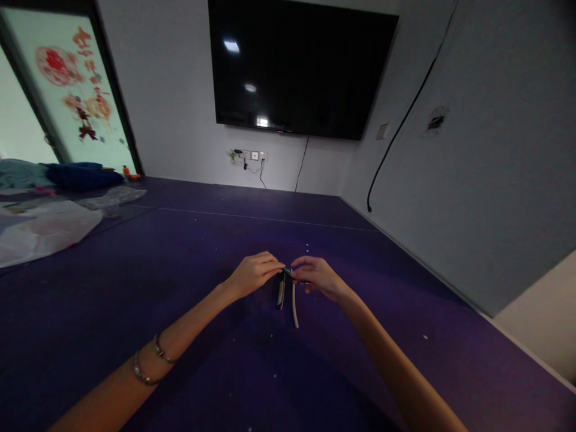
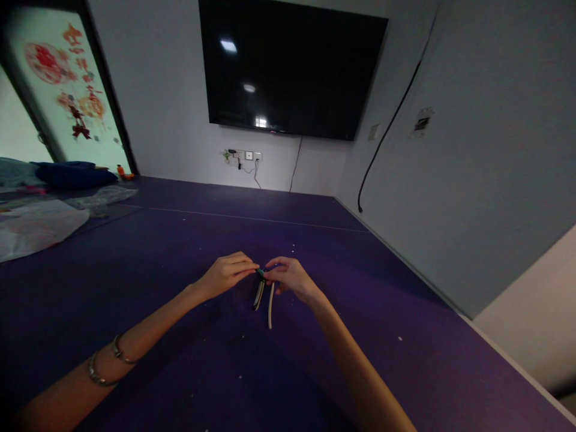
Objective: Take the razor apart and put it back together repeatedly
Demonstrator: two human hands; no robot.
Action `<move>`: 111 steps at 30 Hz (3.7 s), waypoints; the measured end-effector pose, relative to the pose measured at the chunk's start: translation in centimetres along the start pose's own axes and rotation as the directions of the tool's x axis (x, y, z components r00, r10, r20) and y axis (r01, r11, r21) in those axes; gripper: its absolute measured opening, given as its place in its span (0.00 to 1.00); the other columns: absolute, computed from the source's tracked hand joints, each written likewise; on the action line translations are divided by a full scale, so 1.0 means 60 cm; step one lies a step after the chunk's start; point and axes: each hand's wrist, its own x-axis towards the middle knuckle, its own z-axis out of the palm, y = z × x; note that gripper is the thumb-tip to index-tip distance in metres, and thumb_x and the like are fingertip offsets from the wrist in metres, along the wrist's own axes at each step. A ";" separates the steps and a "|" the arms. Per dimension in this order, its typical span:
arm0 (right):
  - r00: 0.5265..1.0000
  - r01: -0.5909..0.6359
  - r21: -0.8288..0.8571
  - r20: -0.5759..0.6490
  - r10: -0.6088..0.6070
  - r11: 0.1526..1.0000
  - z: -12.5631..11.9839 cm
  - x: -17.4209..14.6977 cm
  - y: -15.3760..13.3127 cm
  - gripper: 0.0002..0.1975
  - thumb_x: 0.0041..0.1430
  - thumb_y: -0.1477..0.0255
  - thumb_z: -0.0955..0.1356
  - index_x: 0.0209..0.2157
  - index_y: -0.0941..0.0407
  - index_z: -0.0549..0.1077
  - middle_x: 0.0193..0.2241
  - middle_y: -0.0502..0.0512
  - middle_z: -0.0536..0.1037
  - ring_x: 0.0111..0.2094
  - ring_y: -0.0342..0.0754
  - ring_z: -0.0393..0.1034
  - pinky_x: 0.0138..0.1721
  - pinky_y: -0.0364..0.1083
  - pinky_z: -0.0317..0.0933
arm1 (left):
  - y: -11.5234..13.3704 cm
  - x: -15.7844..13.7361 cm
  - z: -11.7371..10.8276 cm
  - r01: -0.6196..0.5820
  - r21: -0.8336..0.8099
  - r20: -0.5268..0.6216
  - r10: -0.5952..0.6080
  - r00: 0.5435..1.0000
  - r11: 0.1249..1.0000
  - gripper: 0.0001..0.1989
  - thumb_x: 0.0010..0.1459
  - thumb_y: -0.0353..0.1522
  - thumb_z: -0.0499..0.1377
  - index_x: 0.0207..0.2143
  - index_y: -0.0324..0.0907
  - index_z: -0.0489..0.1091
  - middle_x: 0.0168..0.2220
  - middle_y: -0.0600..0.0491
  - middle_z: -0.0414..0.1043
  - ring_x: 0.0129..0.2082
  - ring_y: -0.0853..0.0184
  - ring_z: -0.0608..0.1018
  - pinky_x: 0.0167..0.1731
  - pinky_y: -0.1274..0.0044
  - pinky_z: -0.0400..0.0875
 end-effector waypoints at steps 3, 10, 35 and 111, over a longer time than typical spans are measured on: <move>1.000 -0.010 0.023 0.026 0.010 1.000 0.001 -0.002 -0.002 0.16 0.41 0.70 0.72 0.35 0.58 0.69 0.22 0.50 0.74 0.25 0.43 0.70 0.16 0.36 0.59 | -0.002 -0.002 0.001 -0.057 0.032 -0.010 0.058 0.998 0.998 0.13 0.61 0.32 0.49 0.44 0.41 0.70 0.37 0.50 0.73 0.38 0.68 0.72 0.38 0.75 0.68; 0.999 -0.025 -0.062 -0.036 0.023 0.998 -0.010 -0.003 -0.012 0.13 0.48 0.66 0.69 0.35 0.57 0.70 0.28 0.53 0.75 0.27 0.44 0.71 0.17 0.38 0.62 | 0.003 0.002 0.003 0.036 0.015 0.005 -0.036 0.999 0.999 0.10 0.60 0.29 0.50 0.38 0.39 0.71 0.36 0.51 0.73 0.39 0.68 0.72 0.40 0.75 0.67; 0.898 0.387 -0.530 0.030 -0.440 0.754 -0.027 0.006 0.012 0.10 0.51 0.68 0.67 0.33 0.58 0.77 0.31 0.55 0.77 0.26 0.44 0.70 0.24 0.41 0.64 | 0.015 0.012 0.006 0.378 -0.229 0.139 -0.355 0.925 0.897 0.13 0.56 0.32 0.52 0.42 0.38 0.69 0.41 0.49 0.72 0.41 0.66 0.73 0.42 0.74 0.66; 0.929 0.110 -0.555 -0.237 -0.284 0.824 -0.143 0.058 0.158 0.13 0.52 0.70 0.64 0.37 0.60 0.76 0.30 0.55 0.77 0.18 0.39 0.65 0.20 0.40 0.62 | -0.028 0.076 0.188 0.143 0.144 0.295 -0.181 0.938 0.979 0.20 0.51 0.36 0.57 0.46 0.38 0.64 0.40 0.46 0.72 0.44 0.59 0.71 0.53 0.65 0.55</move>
